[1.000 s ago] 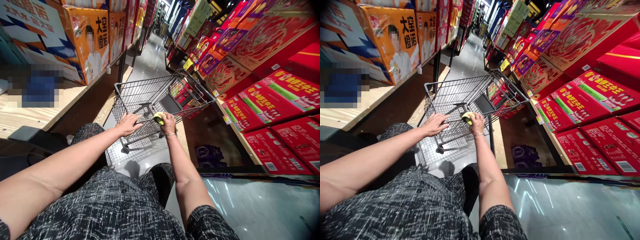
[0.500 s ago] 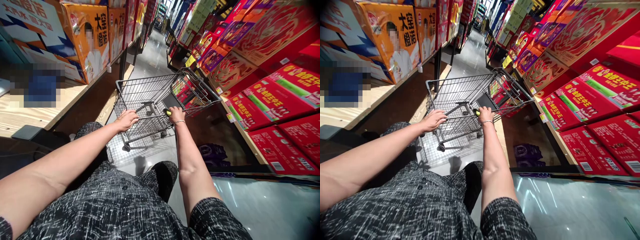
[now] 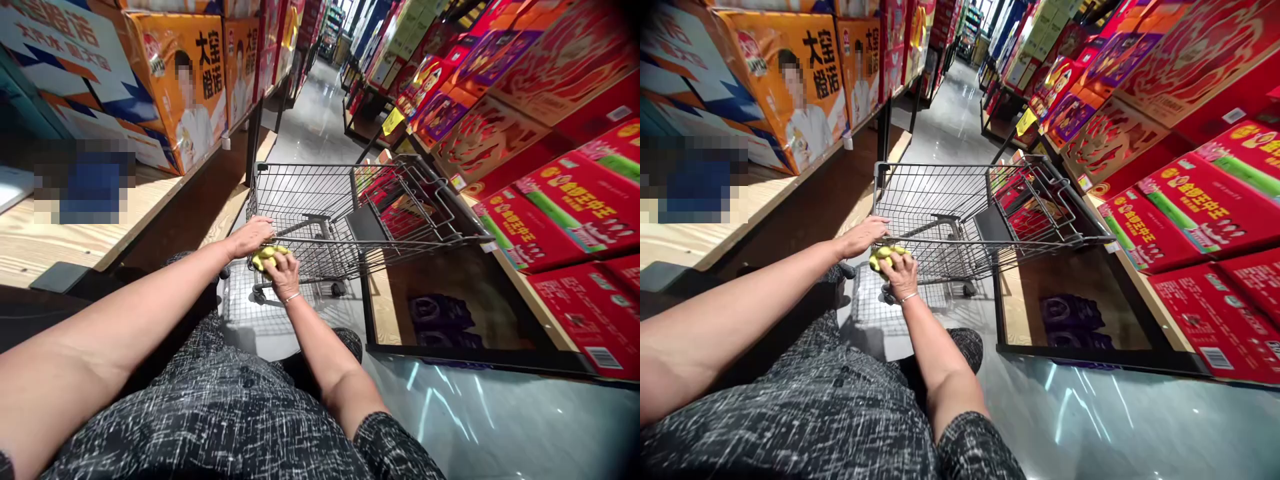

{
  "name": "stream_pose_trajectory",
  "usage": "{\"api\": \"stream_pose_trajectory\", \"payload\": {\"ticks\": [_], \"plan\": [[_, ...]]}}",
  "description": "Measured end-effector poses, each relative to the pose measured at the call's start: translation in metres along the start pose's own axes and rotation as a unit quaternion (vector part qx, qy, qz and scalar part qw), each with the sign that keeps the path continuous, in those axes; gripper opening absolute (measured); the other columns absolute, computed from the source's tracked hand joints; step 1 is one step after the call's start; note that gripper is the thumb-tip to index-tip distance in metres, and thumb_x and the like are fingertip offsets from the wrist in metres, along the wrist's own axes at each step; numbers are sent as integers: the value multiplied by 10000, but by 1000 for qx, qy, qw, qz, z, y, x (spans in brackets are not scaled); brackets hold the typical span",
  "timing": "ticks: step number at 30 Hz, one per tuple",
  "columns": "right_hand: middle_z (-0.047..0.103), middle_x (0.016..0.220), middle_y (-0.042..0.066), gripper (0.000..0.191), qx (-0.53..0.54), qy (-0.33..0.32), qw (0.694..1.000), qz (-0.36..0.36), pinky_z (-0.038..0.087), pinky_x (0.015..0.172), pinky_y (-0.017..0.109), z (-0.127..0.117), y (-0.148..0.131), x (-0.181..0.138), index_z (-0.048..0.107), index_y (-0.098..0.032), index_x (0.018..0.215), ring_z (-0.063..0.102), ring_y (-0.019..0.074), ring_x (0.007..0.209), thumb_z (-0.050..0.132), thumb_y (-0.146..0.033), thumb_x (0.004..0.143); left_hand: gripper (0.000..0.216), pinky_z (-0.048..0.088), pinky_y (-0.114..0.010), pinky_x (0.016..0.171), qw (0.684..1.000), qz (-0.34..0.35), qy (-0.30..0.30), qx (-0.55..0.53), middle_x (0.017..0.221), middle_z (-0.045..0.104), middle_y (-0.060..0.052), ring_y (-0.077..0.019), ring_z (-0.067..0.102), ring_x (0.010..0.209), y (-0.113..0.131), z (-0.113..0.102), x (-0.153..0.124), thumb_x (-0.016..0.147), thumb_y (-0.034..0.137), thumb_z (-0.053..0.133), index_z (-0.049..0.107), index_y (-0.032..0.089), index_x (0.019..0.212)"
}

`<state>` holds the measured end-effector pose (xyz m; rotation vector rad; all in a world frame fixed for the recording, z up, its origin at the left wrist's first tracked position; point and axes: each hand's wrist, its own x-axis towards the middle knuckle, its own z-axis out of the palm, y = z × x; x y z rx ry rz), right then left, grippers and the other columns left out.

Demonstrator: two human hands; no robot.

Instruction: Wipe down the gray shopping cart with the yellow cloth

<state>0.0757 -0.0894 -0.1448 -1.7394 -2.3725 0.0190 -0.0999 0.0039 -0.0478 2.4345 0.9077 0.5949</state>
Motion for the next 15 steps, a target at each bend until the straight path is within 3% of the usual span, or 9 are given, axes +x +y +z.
{"api": "stream_pose_trajectory", "payload": {"ticks": [4, 7, 10, 13, 15], "plan": [[468, 1429, 19, 337, -25, -202, 979, -23, 325, 1036, 434, 48, -4, -15, 614, -402, 1245, 368, 250, 1279, 414, -295, 996, 469, 340, -449, 1134, 1000, -4, 10, 14, 980, 672, -75, -257, 402, 1314, -2, 2, 1, 993, 418, 256, 638, 180, 861], [506, 1382, 29, 301, -33, -234, 971, -31, 346, 1019, 425, 47, 4, -20, 646, -380, 1193, 395, 248, 1250, 444, -301, 986, 428, 359, -438, 1120, 1000, 0, 5, 19, 897, 643, -75, -263, 404, 1312, -7, 0, 3, 969, 454, 323, 588, 189, 763], [478, 1421, 41, 353, -46, -146, 987, -58, 344, 1001, 437, 17, 15, -16, 579, -403, 1298, 375, 259, 1246, 423, -301, 998, 386, 358, -434, 1122, 1000, 10, 10, 11, 897, 638, -71, -257, 396, 1331, -14, -2, 4, 963, 430, 339, 581, 192, 779], [515, 1377, 50, 369, -62, 38, 995, -72, 327, 993, 453, -28, 29, -6, 561, -416, 1335, 360, 277, 1230, 483, -347, 982, 379, 354, -443, 1127, 1000, 9, 16, 10, 942, 645, -81, -266, 377, 1353, -19, -2, 5, 956, 422, 349, 601, 183, 806], [522, 1357, 59, 388, -76, 145, 986, -42, 295, 1016, 470, -53, 38, 0, 569, -411, 1338, 339, 292, 1243, 544, -349, 955, 381, 351, -449, 1130, 1000, 3, 21, 13, 1006, 650, -90, -272, 373, 1360, -20, -2, 5, 954, 421, 355, 622, 175, 838]]}}
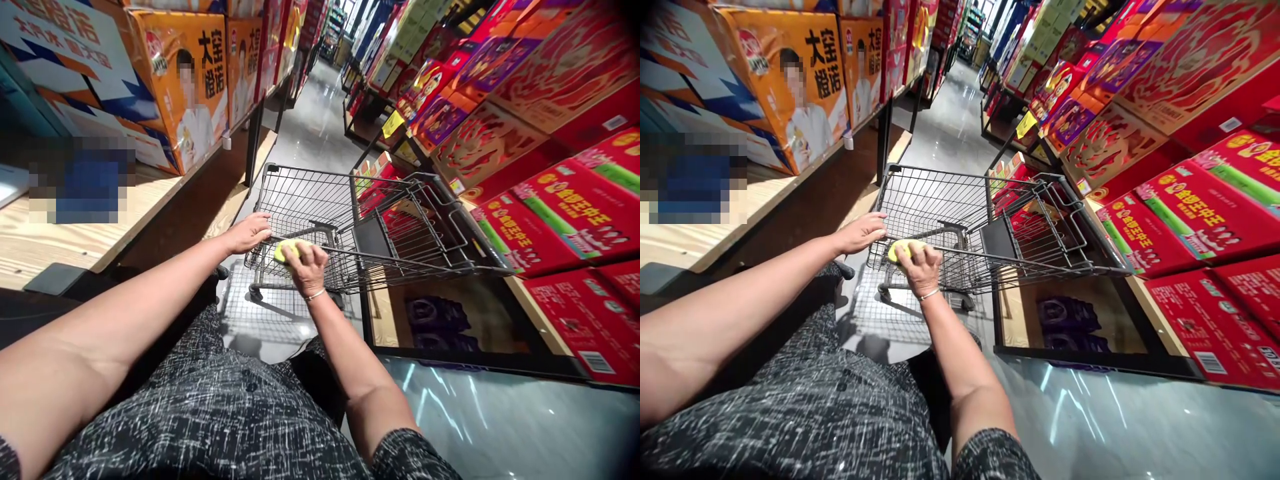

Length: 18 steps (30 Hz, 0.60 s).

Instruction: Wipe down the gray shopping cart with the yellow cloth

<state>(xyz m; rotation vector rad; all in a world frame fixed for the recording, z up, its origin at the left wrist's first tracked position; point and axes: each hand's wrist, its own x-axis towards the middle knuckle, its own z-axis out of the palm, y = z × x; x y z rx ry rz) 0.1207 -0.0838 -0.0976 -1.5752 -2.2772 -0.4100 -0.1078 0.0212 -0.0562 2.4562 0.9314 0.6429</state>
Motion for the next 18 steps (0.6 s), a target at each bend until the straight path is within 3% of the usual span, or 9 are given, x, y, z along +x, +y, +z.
{"api": "stream_pose_trajectory", "payload": {"ticks": [2, 4, 6, 9, 12, 15, 18], "plan": [[514, 1368, 53, 404, -17, 49, 998, 34, 275, 1028, 476, -8, 6, 6, 559, -429, 1344, 326, 295, 1256, 555, -336, 950, 374, 345, -453, 1136, 1000, -5, 6, 4, 1070, 650, -90, -275, 369, 1367, 0, -1, -1, 955, 411, 360, 641, 170, 905], [512, 1387, 29, 394, -15, 21, 999, 48, 275, 1020, 470, 0, 2, 4, 545, -469, 1338, 336, 283, 1248, 525, -339, 966, 359, 334, -456, 1144, 1000, -6, 8, 8, 1105, 652, -85, -277, 363, 1373, 1, -2, -2, 954, 386, 360, 646, 169, 964], [502, 1417, 6, 381, 5, -79, 996, 40, 279, 1015, 461, 21, -9, -7, 533, -494, 1331, 352, 269, 1241, 480, -344, 986, 353, 315, -461, 1156, 1000, -7, 3, 12, 1106, 653, -79, -277, 351, 1383, 1, -3, -4, 960, 371, 351, 641, 172, 979], [464, 1466, -13, 354, 35, -249, 968, 21, 283, 1030, 442, 60, -27, -32, 569, -467, 1288, 360, 255, 1261, 437, -316, 996, 355, 284, -465, 1170, 1000, -17, -4, 7, 1061, 653, -66, -275, 310, 1413, 3, -3, -5, 973, 416, 361, 629, 187, 923], [523, 1394, 3, 278, 42, -325, 944, 24, 334, 984, 402, 85, -39, -52, 667, -400, 1145, 416, 239, 1206, 461, -306, 982, 336, 286, -451, 1167, 1000, -25, 8, 0, 988, 650, -63, -279, 305, 1415, 4, -2, -4, 959, 442, 417, 606, 192, 838], [538, 1356, 10, 288, 40, -329, 943, 22, 346, 964, 391, 87, -41, -53, 657, -398, 1154, 426, 233, 1185, 457, -285, 980, 320, 305, -433, 1157, 1000, -18, 11, -3, 1000, 647, -69, -271, 331, 1401, 0, -2, -2, 961, 425, 431, 603, 192, 824], [534, 1352, 18, 335, 23, -237, 971, -7, 346, 938, 387, 63, -35, -37, 606, -420, 1239, 402, 244, 1179, 453, -268, 982, 331, 312, -425, 1153, 1000, -4, 7, 0, 1009, 653, -73, -264, 348, 1389, -11, -5, -1, 964, 427, 422, 615, 193, 831]]}}
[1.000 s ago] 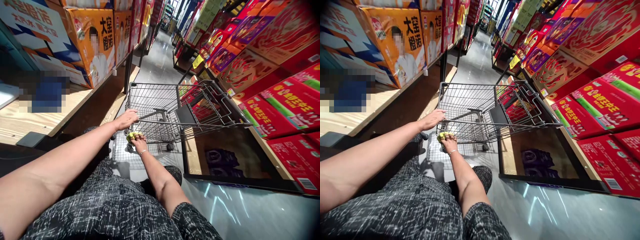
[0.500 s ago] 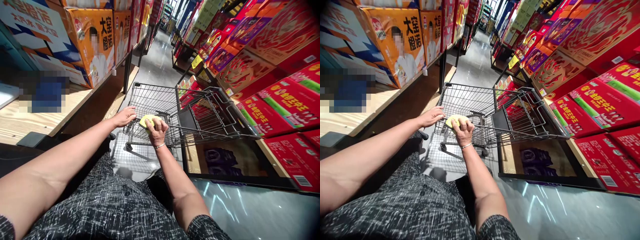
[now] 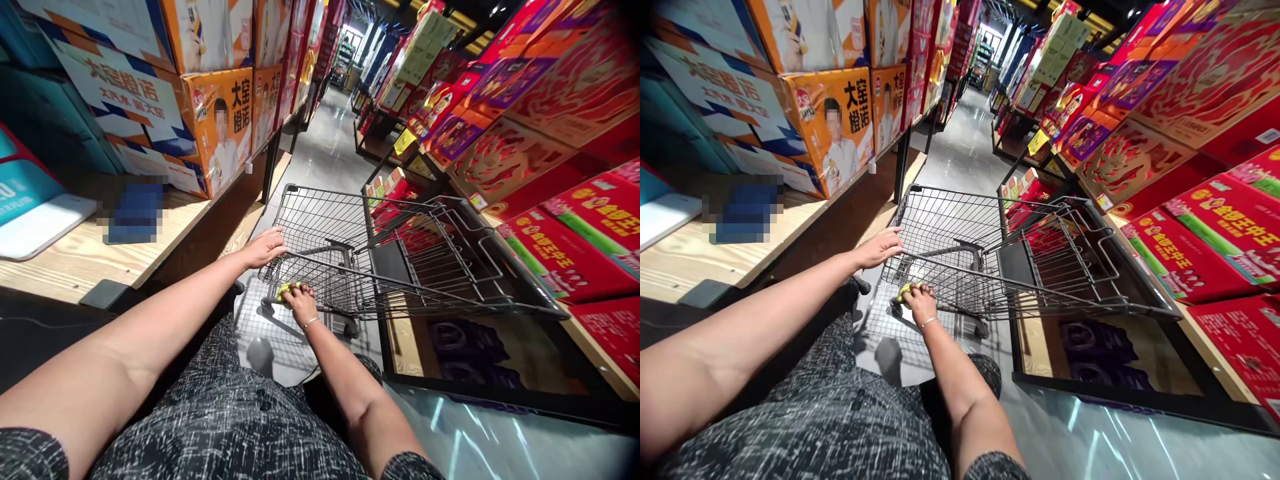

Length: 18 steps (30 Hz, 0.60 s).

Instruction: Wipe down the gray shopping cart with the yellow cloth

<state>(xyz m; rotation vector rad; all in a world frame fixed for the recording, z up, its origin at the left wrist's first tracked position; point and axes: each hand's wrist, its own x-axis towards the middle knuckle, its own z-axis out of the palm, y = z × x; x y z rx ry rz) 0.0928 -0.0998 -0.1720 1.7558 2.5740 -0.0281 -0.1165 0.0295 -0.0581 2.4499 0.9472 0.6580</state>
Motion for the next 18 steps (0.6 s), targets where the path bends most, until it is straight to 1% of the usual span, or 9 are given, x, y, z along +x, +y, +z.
{"api": "stream_pose_trajectory", "payload": {"ticks": [2, 5, 7, 8, 10, 13, 15, 17, 18], "plan": [[553, 1321, 39, 331, -21, 120, 992, -11, 348, 897, 382, -31, 10, 1, 604, -410, 1256, 395, 250, 1143, 489, -287, 972, 335, 322, -430, 1145, 1000, -1, -2, 7, 1033, 658, -77, -266, 356, 1385, -9, -5, 1, 960, 426, 417, 628, 191, 847], [562, 1286, 57, 324, -39, 298, 954, 19, 334, 907, 399, -83, 32, -2, 644, -385, 1223, 371, 265, 1145, 574, -277, 925, 321, 310, -463, 1148, 999, -23, -9, 37, 1125, 657, -67, -267, 359, 1390, -16, -16, 1, 952, 415, 419, 653, 199, 911], [548, 1290, 65, 374, -42, 357, 931, 62, 324, 940, 421, -111, 45, -3, 650, -370, 1222, 364, 277, 1163, 591, -211, 889, 298, 265, -512, 1164, 996, -45, 4, 70, 1208, 638, -57, -268, 370, 1386, -11, -20, 0, 952, 387, 419, 654, 215, 1014], [535, 1304, 73, 419, -40, 363, 927, 86, 323, 950, 429, -122, 49, -3, 640, -358, 1240, 368, 281, 1165, 586, -173, 869, 296, 235, -538, 1171, 995, -53, 18, 86, 1248, 622, -56, -267, 380, 1379, -6, -21, 0, 952, 369, 418, 642, 224, 1081], [503, 1340, 94, 510, -25, 341, 932, 121, 325, 956, 438, -136, 47, 3, 603, -325, 1291, 382, 287, 1170, 582, -127, 823, 317, 190, -569, 1181, 992, -50, 39, 105, 1285, 606, -59, -258, 440, 1329, 9, -15, 0, 950, 329, 416, 600, 233, 1190], [471, 1375, 123, 552, 5, 285, 953, 101, 321, 975, 450, -142, 22, 24, 561, -284, 1334, 379, 302, 1205, 631, -190, 795, 338, 191, -538, 1199, 990, -36, 41, 127, 1196, 638, -76, -243, 540, 1200, 29, 2, 1, 904, 241, 437, 584, 201, 1206], [456, 1397, 128, 543, 13, 263, 962, 68, 310, 982, 475, -142, 2, 41, 551, -298, 1345, 351, 327, 1235, 659, -294, 813, 411, 198, -501, 1212, 986, -58, 48, 150, 1204, 622, -112, -254, 533, 1210, 32, 12, 1, 817, 160, 475, 569, 147, 1217], [451, 1411, 129, 526, 7, 245, 968, 58, 322, 946, 489, -143, -13, 58, 533, -331, 1365, 359, 340, 1206, 638, -351, 850, 544, 184, -484, 1225, 982, -82, 51, 162, 1312, 558, -155, -274, 460, 1307, 25, 15, 0, 733, 104, 497, 518, 94, 1276], [457, 1407, 131, 504, 0, 234, 970, 60, 335, 916, 482, -144, -17, 66, 519, -343, 1378, 384, 330, 1165, 604, -345, 881, 600, 176, -486, 1229, 982, -86, 45, 160, 1366, 520, -165, -278, 419, 1350, 19, 14, 0, 710, 87, 497, 487, 81, 1310]]}}
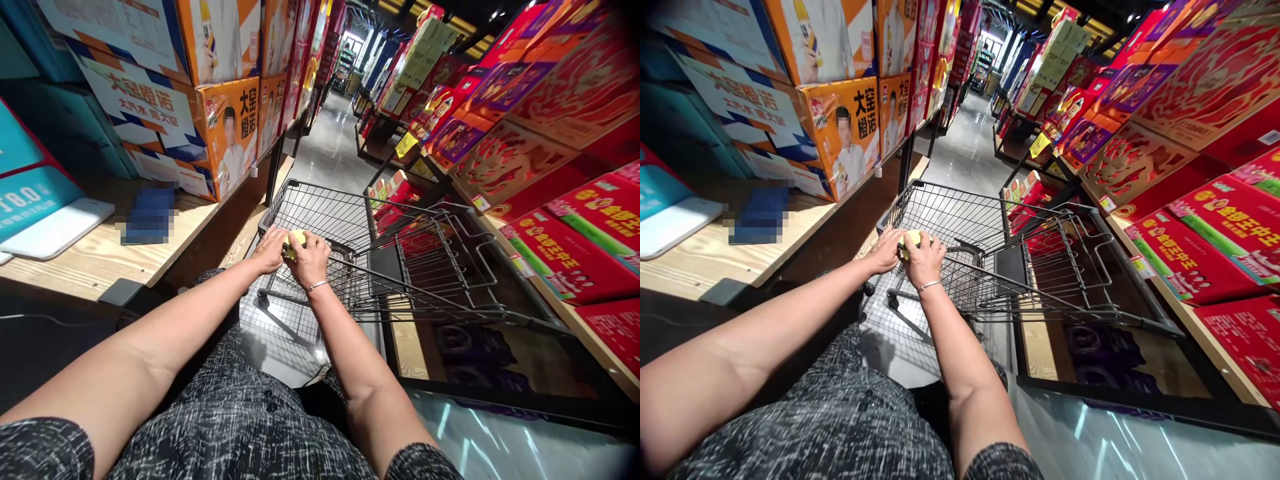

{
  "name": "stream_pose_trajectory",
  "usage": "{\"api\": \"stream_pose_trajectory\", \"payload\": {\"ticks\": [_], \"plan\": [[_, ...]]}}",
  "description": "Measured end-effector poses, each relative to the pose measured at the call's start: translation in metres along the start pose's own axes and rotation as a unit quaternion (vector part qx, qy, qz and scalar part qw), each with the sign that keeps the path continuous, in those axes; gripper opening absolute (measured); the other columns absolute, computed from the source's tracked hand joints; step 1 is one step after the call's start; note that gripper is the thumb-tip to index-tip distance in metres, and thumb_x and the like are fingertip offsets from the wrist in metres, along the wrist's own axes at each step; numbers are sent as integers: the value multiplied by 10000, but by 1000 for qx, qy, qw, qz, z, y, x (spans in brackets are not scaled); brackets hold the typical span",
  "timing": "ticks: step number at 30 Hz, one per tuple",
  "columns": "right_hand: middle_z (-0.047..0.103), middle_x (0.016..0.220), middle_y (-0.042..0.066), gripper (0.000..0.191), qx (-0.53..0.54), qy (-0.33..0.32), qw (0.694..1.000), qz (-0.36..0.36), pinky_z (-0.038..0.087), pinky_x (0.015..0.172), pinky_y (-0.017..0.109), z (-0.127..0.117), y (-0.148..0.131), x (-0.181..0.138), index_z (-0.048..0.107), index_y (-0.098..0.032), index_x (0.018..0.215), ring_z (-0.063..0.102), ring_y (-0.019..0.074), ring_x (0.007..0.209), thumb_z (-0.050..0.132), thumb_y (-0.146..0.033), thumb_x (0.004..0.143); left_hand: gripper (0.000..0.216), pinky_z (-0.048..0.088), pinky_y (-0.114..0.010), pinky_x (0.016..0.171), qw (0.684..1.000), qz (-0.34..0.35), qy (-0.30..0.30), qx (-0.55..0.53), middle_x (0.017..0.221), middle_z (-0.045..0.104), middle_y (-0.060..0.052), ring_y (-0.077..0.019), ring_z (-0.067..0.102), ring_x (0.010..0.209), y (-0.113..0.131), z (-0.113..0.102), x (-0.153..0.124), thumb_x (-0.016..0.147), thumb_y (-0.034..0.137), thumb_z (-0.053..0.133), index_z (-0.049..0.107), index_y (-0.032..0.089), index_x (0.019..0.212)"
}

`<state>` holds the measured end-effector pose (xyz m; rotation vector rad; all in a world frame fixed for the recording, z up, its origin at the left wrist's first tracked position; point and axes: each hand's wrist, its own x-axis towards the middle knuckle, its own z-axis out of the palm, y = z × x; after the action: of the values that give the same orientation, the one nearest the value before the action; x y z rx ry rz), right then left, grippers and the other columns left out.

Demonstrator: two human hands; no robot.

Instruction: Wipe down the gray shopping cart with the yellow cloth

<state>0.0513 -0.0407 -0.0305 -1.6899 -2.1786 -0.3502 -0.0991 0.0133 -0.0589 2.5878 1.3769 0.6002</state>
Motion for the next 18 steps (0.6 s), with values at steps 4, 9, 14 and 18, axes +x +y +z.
{"api": "stream_pose_trajectory", "payload": {"ticks": [4, 9, 14, 18], "plan": [[538, 1306, 139, 451, -39, -50, 998, -15, 370, 784, 393, 2, 6, 17, 500, -339, 1398, 469, 241, 935, 407, -221, 973, 648, 185, -501, 1223, 999, 34, -28, -17, 1405, 496, -133, -253, 382, 1385, -26, -8, 4, 699, 54, 457, 466, 125, 1343], [579, 1243, 111, 447, -42, -62, 996, -45, 391, 740, 320, -18, 55, 3, 562, -287, 1350, 506, 207, 872, 487, -205, 917, 595, 193, -497, 1216, 997, 56, -31, -29, 1335, 544, -82, -228, 423, 1341, -40, -17, 10, 704, 53, 432, 539, 191, 1273], [590, 1277, 103, 508, -58, -25, 998, 0, 381, 904, 359, -59, 132, -55, 599, -237, 1305, 542, 223, 1007, 586, -198, 799, 623, 179, -479, 1219, 996, 58, -41, -44, 1339, 547, -81, -229, 406, 1353, -48, -16, 16, 692, 71, 447, 550, 186, 1295], [615, 1271, 88, 481, -92, 60, 991, 77, 298, 1018, 456, -65, 161, -93, 614, -258, 1272, 536, 256, 1100, 576, -205, 795, 698, 147, -501, 1213, 996, 57, -45, -49, 1343, 536, -58, -227, 410, 1335, -50, -15, 16, 689, 90, 455, 505, 234, 1369]]}}
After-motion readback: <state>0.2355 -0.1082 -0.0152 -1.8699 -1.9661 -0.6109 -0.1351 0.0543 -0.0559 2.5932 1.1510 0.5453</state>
